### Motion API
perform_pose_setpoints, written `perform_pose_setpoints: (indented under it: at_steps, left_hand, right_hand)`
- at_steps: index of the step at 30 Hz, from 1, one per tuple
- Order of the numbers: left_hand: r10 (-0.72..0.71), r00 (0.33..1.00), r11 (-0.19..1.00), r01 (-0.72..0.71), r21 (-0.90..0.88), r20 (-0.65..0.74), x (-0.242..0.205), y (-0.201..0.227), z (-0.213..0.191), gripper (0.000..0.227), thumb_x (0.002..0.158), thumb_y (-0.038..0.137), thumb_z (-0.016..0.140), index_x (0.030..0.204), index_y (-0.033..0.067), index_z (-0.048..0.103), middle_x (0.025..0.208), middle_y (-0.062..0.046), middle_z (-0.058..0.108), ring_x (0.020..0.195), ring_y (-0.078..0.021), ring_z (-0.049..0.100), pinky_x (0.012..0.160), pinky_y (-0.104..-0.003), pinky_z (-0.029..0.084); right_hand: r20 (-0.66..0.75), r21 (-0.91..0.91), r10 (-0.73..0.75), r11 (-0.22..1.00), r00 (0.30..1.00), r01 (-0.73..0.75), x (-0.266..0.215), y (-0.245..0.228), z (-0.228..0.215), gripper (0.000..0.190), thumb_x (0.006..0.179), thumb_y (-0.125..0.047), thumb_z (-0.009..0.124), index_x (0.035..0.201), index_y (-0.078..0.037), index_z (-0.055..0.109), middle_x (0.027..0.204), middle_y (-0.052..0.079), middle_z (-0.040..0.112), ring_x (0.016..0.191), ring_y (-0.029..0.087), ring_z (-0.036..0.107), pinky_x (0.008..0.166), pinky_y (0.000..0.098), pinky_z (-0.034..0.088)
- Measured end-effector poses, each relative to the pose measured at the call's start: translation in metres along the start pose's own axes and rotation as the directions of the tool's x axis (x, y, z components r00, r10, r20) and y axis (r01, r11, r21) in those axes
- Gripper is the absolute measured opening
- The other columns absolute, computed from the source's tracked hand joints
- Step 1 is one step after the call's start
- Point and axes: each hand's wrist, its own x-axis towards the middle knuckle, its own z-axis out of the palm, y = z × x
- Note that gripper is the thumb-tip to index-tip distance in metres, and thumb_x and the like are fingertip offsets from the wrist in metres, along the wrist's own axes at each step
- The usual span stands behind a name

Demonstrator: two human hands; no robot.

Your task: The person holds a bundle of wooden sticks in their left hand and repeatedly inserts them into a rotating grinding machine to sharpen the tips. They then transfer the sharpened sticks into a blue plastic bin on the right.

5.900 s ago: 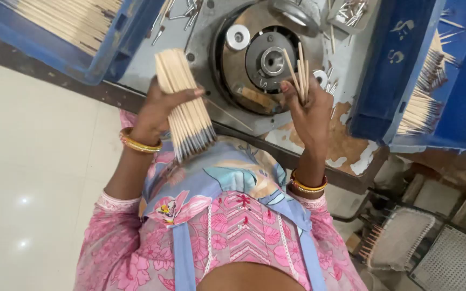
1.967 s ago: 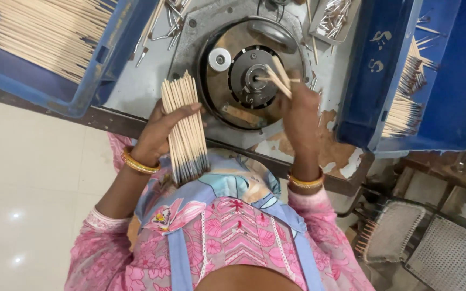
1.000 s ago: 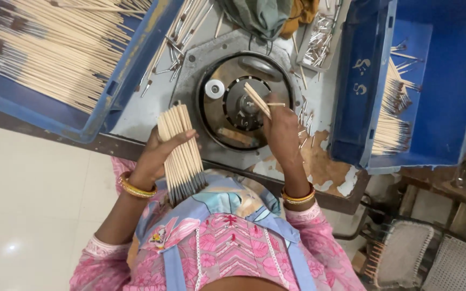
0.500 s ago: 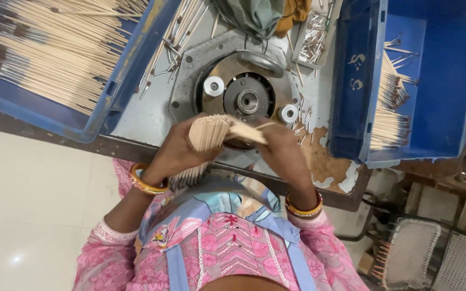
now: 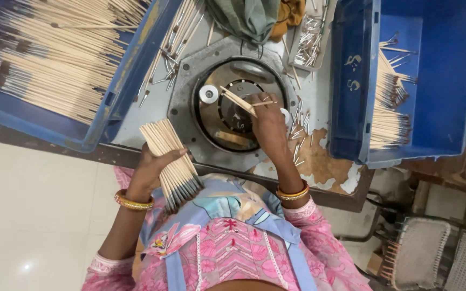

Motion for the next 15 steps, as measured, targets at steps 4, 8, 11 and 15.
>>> perform_pose_setpoints:
  at_steps: [4, 8, 11, 15]
  left_hand:
    - [0.129, 0.982, 0.920, -0.171, 0.354, 0.138, -0.003, 0.022, 0.027, 0.030, 0.085, 0.005, 0.086, 0.109, -0.0035, 0.071, 0.099, -0.014, 0.076, 0.084, -0.0189, 0.074, 0.074, -0.031, 0.063]
    - [0.301, 0.862, 0.703, -0.490, 0.516, 0.408, -0.016, 0.070, 0.079, 0.038, 0.080, 0.009, 0.087, 0.112, -0.0006, 0.069, 0.100, -0.009, 0.077, 0.089, -0.0129, 0.074, 0.078, -0.029, 0.059]
    - [0.261, 0.862, 0.691, -0.481, 0.540, 0.434, 0.001, 0.073, 0.079, 0.042, 0.079, 0.012, 0.088, 0.112, -0.0017, 0.066, 0.095, -0.010, 0.076, 0.085, -0.0148, 0.075, 0.073, -0.030, 0.060]
    - [0.101, 0.967, 0.962, -0.155, 0.225, 0.233, 0.011, 0.047, 0.060, 0.045, 0.081, 0.010, 0.084, 0.117, -0.0032, 0.062, 0.095, -0.014, 0.075, 0.081, -0.0240, 0.076, 0.066, -0.036, 0.064]
  right_hand:
    - [0.150, 0.340, 0.267, 0.890, 0.952, -0.303, -0.009, -0.028, -0.033, 0.021, 0.095, 0.001, 0.067, 0.115, -0.006, 0.071, 0.093, 0.019, 0.073, 0.084, 0.037, 0.070, 0.075, 0.0447, 0.054]
    - [0.309, 0.528, 0.170, 0.788, 0.936, -0.318, -0.007, -0.053, -0.058, 0.022, 0.093, -0.005, 0.068, 0.114, 0.000, 0.071, 0.090, 0.020, 0.071, 0.081, 0.036, 0.069, 0.073, 0.0411, 0.056]
    - [0.282, 0.424, 0.067, 0.886, 0.957, -0.187, 0.002, -0.040, -0.084, 0.025, 0.087, -0.004, 0.073, 0.111, 0.001, 0.070, 0.092, 0.019, 0.073, 0.078, 0.032, 0.072, 0.068, 0.0401, 0.056]
    - [0.048, 0.168, 0.231, 0.957, 0.972, -0.236, 0.007, -0.011, -0.074, 0.028, 0.094, 0.006, 0.066, 0.118, -0.007, 0.069, 0.091, 0.018, 0.072, 0.072, 0.032, 0.069, 0.068, 0.0441, 0.055]
